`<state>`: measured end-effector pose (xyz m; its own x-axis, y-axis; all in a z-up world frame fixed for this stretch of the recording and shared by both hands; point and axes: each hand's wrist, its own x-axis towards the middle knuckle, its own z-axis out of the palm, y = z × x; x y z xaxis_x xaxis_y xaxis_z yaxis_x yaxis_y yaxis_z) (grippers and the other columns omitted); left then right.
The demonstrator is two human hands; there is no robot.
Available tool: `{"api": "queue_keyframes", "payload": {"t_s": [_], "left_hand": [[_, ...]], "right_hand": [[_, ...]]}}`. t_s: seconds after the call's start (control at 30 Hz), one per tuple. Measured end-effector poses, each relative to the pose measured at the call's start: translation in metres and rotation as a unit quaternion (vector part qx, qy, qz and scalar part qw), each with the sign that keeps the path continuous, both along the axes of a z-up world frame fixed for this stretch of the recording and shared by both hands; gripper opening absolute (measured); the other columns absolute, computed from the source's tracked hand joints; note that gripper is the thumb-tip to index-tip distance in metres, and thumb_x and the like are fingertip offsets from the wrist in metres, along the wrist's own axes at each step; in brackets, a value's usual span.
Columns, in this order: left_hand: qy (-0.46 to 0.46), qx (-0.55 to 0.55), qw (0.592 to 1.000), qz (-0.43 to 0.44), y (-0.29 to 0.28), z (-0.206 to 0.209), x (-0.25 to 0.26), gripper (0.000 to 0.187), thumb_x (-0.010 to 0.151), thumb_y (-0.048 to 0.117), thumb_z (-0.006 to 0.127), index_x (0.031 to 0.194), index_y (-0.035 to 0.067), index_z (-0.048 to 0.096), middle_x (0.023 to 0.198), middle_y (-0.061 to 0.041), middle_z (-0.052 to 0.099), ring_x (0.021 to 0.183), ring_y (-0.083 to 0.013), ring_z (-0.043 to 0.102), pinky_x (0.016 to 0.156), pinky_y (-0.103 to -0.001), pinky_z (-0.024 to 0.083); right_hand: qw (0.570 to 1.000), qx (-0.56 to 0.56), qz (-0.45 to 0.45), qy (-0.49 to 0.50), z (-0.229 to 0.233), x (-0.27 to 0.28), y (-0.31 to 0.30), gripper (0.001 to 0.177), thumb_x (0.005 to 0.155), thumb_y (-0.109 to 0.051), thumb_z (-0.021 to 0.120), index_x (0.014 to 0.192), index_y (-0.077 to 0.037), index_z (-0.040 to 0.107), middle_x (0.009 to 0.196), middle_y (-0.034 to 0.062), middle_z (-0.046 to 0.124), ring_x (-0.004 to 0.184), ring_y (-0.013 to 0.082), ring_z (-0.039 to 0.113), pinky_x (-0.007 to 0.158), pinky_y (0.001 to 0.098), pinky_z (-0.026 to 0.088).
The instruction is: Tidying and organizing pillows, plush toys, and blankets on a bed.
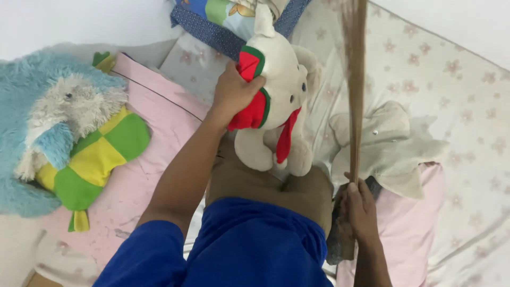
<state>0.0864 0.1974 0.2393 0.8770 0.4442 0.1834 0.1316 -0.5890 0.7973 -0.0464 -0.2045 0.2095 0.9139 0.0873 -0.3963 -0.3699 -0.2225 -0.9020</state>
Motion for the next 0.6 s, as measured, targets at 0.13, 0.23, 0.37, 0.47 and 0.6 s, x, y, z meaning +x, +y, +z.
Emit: {"api": "queue_keyframes", "payload": {"t_s": [0.13, 0.23, 0.37, 0.47, 0.6], "left_hand": [[0.055, 0.007, 0.998, 0.006, -0.018, -0.042, -0.004, 0.087, 0.079, 0.049, 0.081, 0.13, -0.01, 0.042, 0.11, -0.033, 0.068, 0.105, -0.0483, 0.068, 0.091, -0.05, 0.054], [0.08, 0.003, 0.997, 0.007, -0.034, -0.03, -0.021, 0.091, 0.08, 0.051, 0.08, 0.135, -0.008, 0.038, 0.114, -0.035, 0.068, 0.108, -0.0506, 0.065, 0.093, -0.052, 0.052], [0.111, -0.023, 0.993, 0.021, -0.041, -0.008, -0.035, 0.093, 0.078, 0.051, 0.078, 0.143, 0.0, 0.036, 0.118, -0.031, 0.069, 0.112, -0.048, 0.066, 0.096, -0.05, 0.051], [0.114, -0.024, 0.993, 0.031, -0.025, -0.023, -0.042, 0.098, 0.077, 0.051, 0.079, 0.149, 0.002, 0.035, 0.123, -0.029, 0.068, 0.114, -0.0459, 0.065, 0.097, -0.049, 0.051], [0.082, -0.042, 0.995, 0.044, -0.001, -0.036, -0.048, 0.099, 0.075, 0.053, 0.08, 0.151, 0.003, 0.039, 0.129, -0.024, 0.067, 0.119, -0.0413, 0.064, 0.099, -0.046, 0.05]], "right_hand": [[0.984, 0.089, -0.029, -0.152, 0.003, -0.018, 0.01, 0.05, 0.106, -0.028, 0.051, 0.147, -0.002, 0.041, 0.079, 0.0021, 0.048, 0.058, 0.0093, 0.047, 0.048, 0.026, 0.043], [0.923, 0.155, -0.102, -0.338, -0.039, -0.022, 0.024, 0.05, 0.112, -0.035, 0.05, 0.15, -0.004, 0.037, 0.093, 0.0045, 0.053, 0.063, 0.0137, 0.049, 0.055, 0.0296, 0.045], [0.977, -0.035, 0.023, -0.208, -0.093, -0.013, 0.027, 0.057, 0.102, -0.035, 0.054, 0.147, -0.005, 0.037, 0.077, 0.0112, 0.061, 0.062, 0.0241, 0.062, 0.052, 0.0389, 0.05], [0.977, -0.132, 0.03, -0.168, -0.085, -0.016, 0.027, 0.05, 0.106, -0.035, 0.049, 0.144, -0.003, 0.044, 0.079, 0.023, 0.06, 0.065, 0.0351, 0.063, 0.057, 0.0469, 0.05], [0.98, -0.088, 0.007, -0.179, -0.101, -0.014, 0.023, 0.049, 0.11, -0.035, 0.044, 0.143, 0.0, 0.047, 0.085, 0.0333, 0.055, 0.068, 0.0485, 0.057, 0.057, 0.0534, 0.044]]}}
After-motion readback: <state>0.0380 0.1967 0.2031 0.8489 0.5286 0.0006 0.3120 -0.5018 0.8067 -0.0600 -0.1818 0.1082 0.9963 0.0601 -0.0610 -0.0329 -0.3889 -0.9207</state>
